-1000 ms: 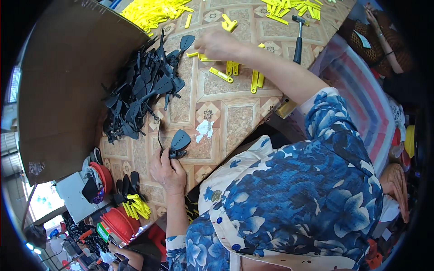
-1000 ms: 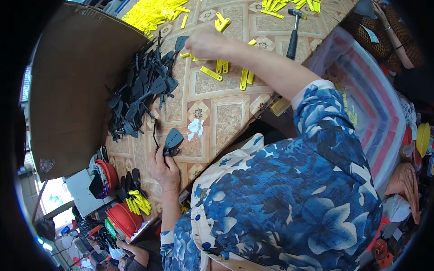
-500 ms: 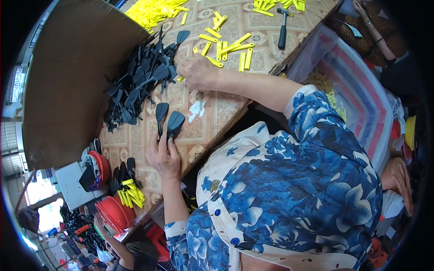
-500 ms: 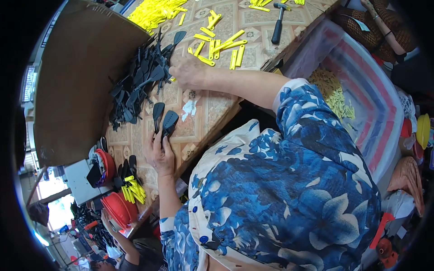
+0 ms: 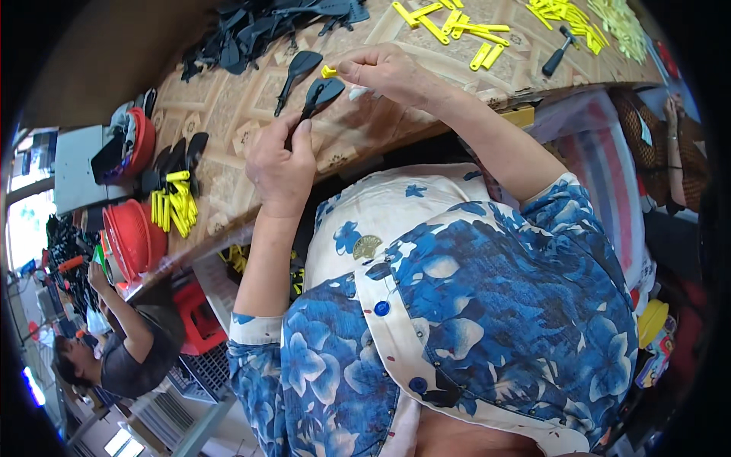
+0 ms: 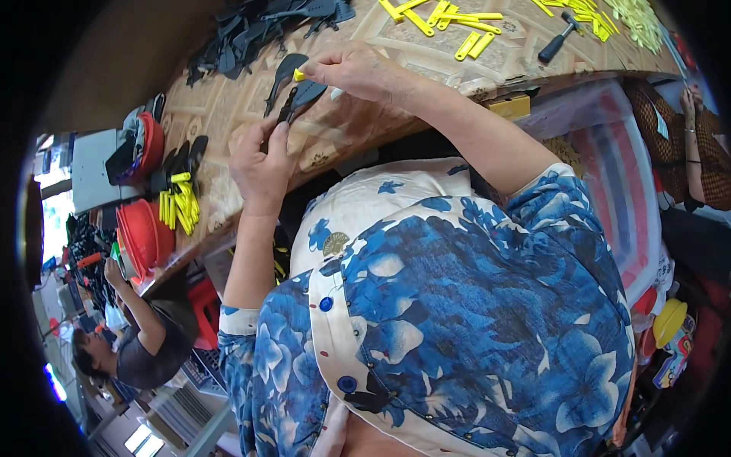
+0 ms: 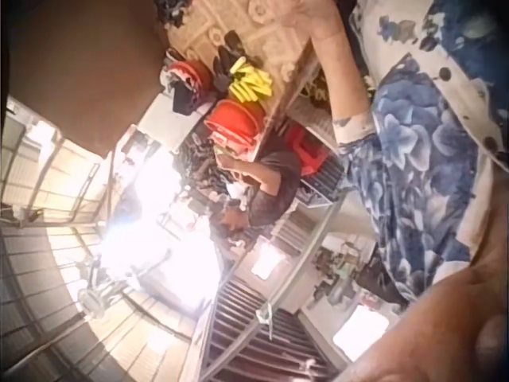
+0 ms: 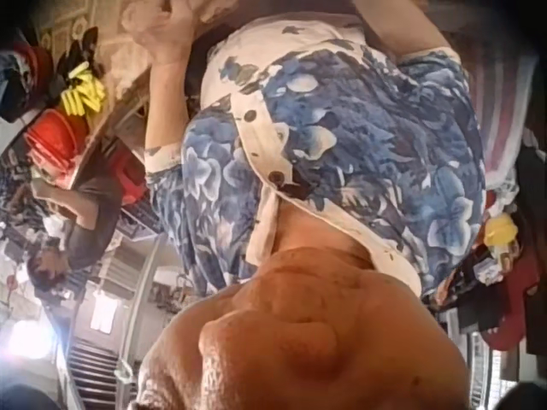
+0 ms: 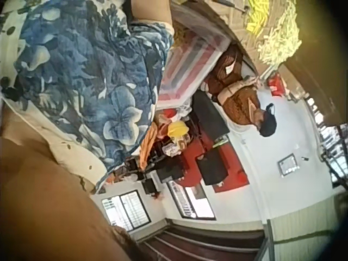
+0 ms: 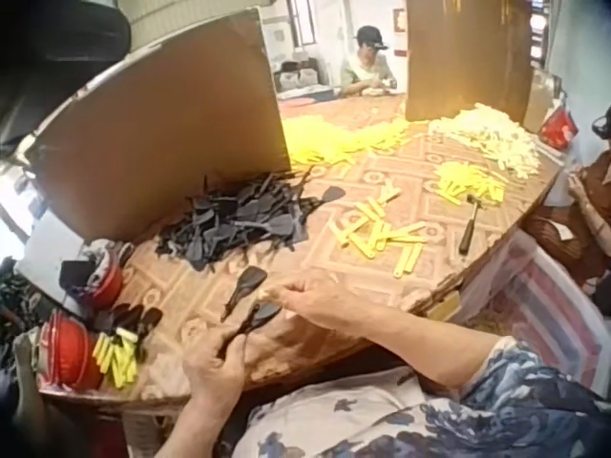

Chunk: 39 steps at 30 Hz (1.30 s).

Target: The person attaches yellow plastic handles onto black plastic pieces by hand and using a mallet, places the assembled pieces into a plastic container, and sorts loose components across the work table.

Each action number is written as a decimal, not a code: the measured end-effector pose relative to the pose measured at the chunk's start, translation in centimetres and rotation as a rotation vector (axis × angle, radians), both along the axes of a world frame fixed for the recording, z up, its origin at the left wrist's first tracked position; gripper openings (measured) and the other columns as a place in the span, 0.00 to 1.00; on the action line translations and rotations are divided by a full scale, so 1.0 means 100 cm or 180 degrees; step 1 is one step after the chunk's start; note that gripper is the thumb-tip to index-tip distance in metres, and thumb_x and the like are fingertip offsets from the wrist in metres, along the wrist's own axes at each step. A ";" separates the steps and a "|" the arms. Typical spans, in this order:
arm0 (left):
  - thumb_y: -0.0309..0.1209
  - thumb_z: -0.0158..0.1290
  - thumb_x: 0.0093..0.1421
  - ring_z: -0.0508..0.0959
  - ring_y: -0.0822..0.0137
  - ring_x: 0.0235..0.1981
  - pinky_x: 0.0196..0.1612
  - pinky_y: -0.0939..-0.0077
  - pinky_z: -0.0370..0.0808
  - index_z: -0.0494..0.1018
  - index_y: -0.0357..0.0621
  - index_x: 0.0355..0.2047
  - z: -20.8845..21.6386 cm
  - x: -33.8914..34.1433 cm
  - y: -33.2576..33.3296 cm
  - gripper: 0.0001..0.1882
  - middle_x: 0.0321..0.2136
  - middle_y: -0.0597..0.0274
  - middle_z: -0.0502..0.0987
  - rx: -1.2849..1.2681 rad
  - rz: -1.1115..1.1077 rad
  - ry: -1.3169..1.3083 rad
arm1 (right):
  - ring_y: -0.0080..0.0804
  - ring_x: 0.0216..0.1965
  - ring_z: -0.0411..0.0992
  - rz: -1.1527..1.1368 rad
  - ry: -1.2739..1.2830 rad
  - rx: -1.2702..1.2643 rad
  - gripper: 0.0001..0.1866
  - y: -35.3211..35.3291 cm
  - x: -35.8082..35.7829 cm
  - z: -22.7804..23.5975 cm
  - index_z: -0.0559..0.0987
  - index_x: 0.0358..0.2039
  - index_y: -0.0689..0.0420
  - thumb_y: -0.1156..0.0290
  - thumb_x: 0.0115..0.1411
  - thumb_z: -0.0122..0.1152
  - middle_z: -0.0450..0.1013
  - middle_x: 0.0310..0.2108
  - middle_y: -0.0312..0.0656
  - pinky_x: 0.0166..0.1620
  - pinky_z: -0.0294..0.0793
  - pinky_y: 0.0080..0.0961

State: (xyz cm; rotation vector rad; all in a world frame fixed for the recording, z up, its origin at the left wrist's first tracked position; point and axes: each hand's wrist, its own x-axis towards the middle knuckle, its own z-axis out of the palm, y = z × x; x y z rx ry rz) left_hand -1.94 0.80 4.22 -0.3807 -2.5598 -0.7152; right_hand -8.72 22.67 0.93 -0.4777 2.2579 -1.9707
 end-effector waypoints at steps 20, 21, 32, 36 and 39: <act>0.28 0.62 0.59 0.71 0.82 0.21 0.25 0.87 0.64 0.80 0.37 0.34 0.022 0.022 0.014 0.07 0.21 0.70 0.76 0.2460 -0.0003 -0.2218 | 0.27 0.36 0.74 0.0235 0.1229 0.0424 0.04 -0.014 0.025 0.018 0.84 0.31 0.60 0.80 0.54 0.66 0.75 0.30 0.37 0.41 0.73 0.24; 0.28 0.62 0.59 0.71 0.82 0.21 0.25 0.87 0.64 0.80 0.37 0.34 0.022 0.024 0.014 0.07 0.21 0.70 0.76 0.2455 -0.0001 -0.2231 | 0.28 0.37 0.74 0.0267 0.1000 0.0420 0.04 -0.015 0.027 0.020 0.84 0.31 0.60 0.80 0.53 0.66 0.76 0.31 0.37 0.42 0.74 0.24; 0.26 0.60 0.62 0.69 0.84 0.25 0.28 0.87 0.66 0.79 0.36 0.32 0.024 0.040 0.028 0.05 0.24 0.73 0.76 0.2016 -0.0044 -0.1873 | 0.22 0.33 0.76 0.0486 -0.0214 0.0409 0.07 -0.007 0.032 0.023 0.85 0.33 0.60 0.79 0.53 0.65 0.81 0.30 0.37 0.41 0.76 0.22; 0.25 0.60 0.62 0.69 0.85 0.25 0.28 0.88 0.66 0.79 0.36 0.32 0.020 0.041 0.027 0.05 0.24 0.73 0.77 0.2063 -0.0113 -0.1933 | 0.22 0.33 0.75 0.0432 -0.0302 0.0305 0.07 -0.004 0.037 0.023 0.86 0.33 0.60 0.79 0.52 0.65 0.80 0.30 0.36 0.41 0.76 0.21; 0.26 0.60 0.62 0.70 0.85 0.24 0.28 0.88 0.66 0.79 0.36 0.32 0.022 0.043 0.027 0.05 0.24 0.73 0.76 0.2110 -0.0161 -0.1962 | 0.23 0.32 0.75 0.0707 -0.0419 -0.0161 0.08 0.000 0.033 0.009 0.86 0.33 0.61 0.81 0.51 0.65 0.80 0.29 0.36 0.39 0.75 0.22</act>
